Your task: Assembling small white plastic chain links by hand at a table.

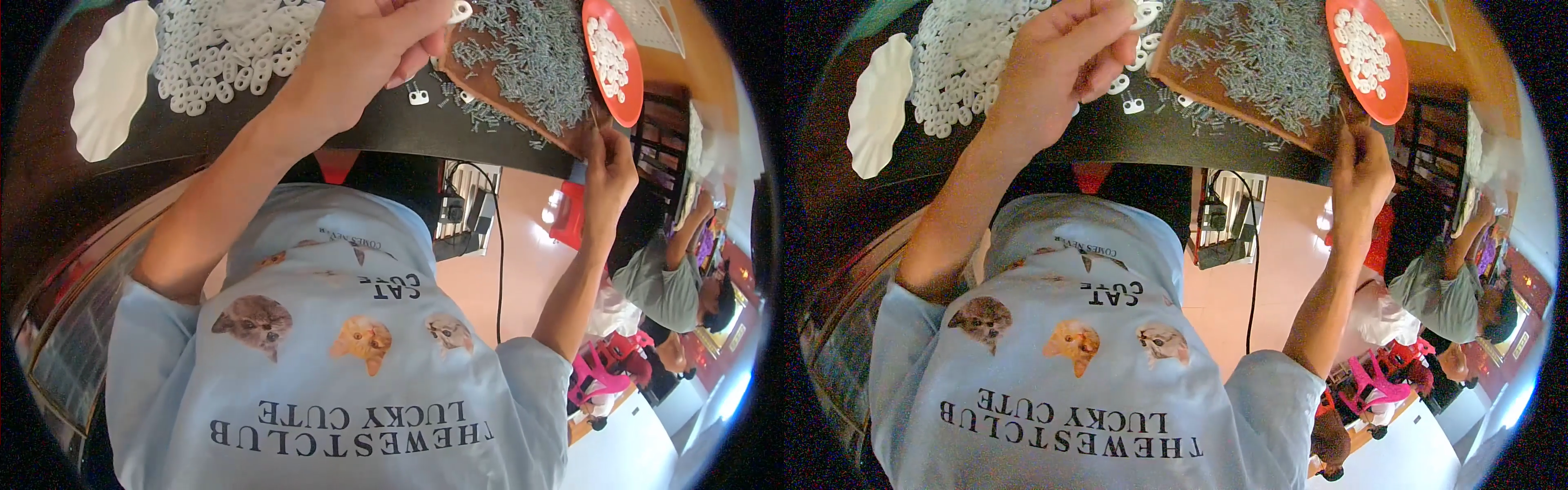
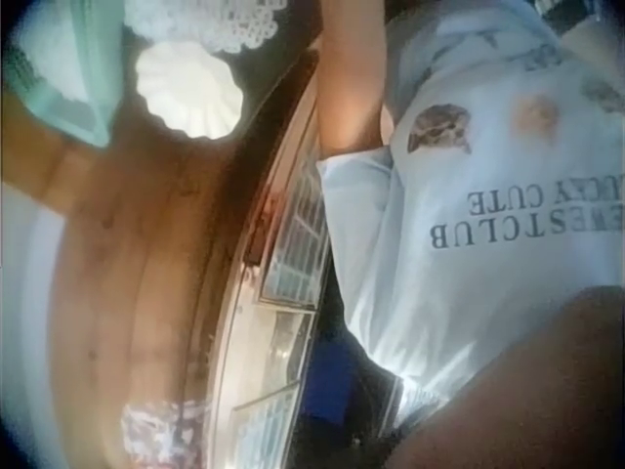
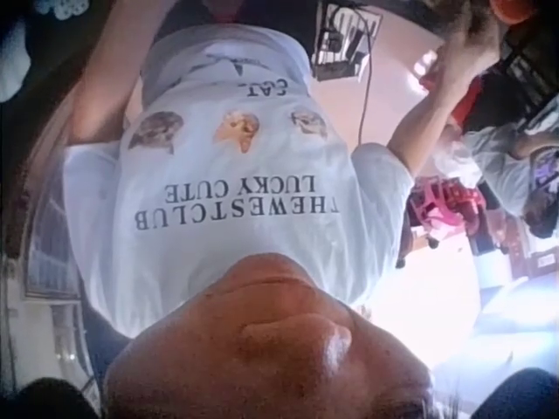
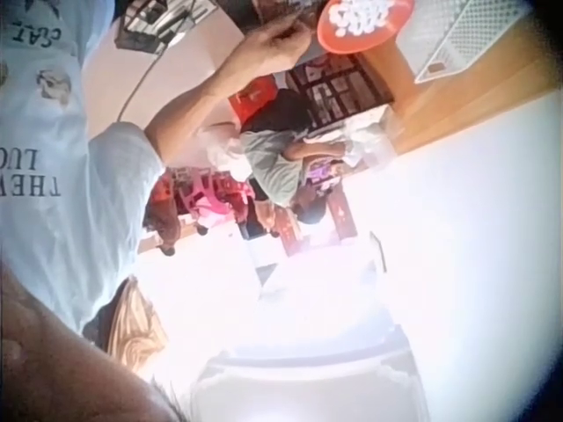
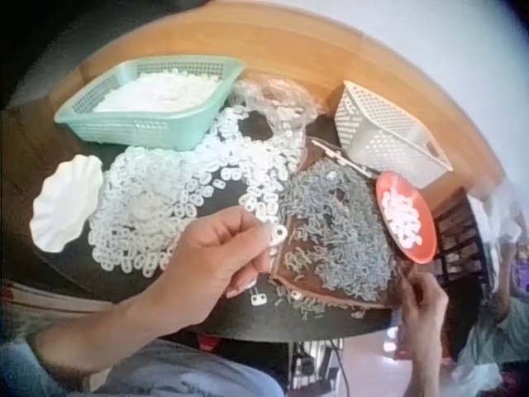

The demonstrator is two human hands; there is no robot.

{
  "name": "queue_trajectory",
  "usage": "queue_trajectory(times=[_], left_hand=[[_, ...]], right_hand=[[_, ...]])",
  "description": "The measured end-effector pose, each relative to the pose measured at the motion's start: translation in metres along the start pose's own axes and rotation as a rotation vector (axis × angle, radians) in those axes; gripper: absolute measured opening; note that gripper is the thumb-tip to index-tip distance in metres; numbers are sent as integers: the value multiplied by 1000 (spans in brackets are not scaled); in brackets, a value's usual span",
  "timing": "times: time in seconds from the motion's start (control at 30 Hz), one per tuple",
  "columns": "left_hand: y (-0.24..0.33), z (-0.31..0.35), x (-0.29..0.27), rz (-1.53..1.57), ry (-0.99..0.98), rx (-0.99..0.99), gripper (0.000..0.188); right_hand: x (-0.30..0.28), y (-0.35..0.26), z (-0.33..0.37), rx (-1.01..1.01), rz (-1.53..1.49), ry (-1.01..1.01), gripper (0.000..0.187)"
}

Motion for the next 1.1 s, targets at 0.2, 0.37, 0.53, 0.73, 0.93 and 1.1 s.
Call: queue_trajectory(times=[0.2, 0.37, 0.53, 0.73, 0.93, 1.1], left_hand=[[-1, 7, 1, 33, -6, -24, 18], [-6, 11, -5, 34, -21, -75, 18], [-10, 13, -4, -148, -64, 2, 21], [-10, 26, 4, -159, -155, 14, 19], [-4, 32, -3, -195, -156, 25, 16], [16, 49, -25, -421, -95, 164, 15]], right_hand=[[3, 6, -11, -157, 310, 142, 19], [0, -12, -2, -218, 226, 208, 17], [10, -53, 8, -17, -339, -105, 15], [41, -155, 35, -202, -422, -474, 19], [70, -168, 33, -306, -493, -579, 16], [90, -181, 11, -106, -507, -653, 15]])
Point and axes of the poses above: each hand's wrist, its own z-axis away from the middle knuckle, its own x-axis out of the palm, y = z × x, the point moved 7 cm from there along -z, towards the middle knuckle, and after that the axes turned 13 degrees about x, right-handed, at the moved point
